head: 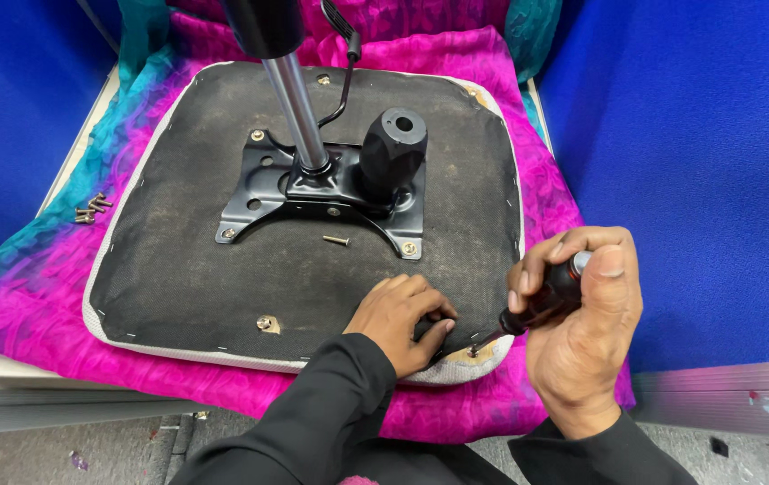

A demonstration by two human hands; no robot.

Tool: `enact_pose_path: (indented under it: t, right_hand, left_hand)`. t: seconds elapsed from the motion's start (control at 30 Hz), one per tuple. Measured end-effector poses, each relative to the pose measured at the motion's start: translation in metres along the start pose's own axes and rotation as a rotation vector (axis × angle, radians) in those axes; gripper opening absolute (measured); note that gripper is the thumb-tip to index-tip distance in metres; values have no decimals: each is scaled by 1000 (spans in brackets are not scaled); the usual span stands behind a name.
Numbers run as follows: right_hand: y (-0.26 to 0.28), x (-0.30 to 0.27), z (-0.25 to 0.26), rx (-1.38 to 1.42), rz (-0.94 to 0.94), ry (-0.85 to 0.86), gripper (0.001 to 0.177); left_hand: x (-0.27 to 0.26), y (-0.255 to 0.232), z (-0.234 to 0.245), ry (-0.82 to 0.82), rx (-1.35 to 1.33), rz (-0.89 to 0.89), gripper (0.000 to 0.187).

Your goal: The person uses a screwdriver to tighten screws into the underside of an office chair seat, securing the seat to its metal mounting plate. The person works methodically around the perimeter of the seat, tightening each screw in turn.

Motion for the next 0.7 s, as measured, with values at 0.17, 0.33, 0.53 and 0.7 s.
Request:
enact_pose_path:
  t: [0.17,0.33,0.53,0.7]
  right_hand:
    - [1,-1,8,-28,42,-28,51]
    - [-1,0,17,7,-18,-86,51]
    - [2,1,23,57,-17,-114,45]
    - [7,4,16,1,21,-115,39]
  left_hand:
    - [0,-1,-1,-15,19,-9,11]
    - [0,-3,0,-28,20,-1,13]
    - [1,-2,0,-27,22,4,12]
    - [3,1,-1,-8,-10,24,11]
Point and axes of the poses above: each hand's wrist, its own x-axis towards the middle knuckle, its own z-axis out of the back of the hand, y = z × x, the point moved 5 cm from there along x, towards the middle knuckle, and after that the axes turned 13 degrees about z, right-handed, at the moved point
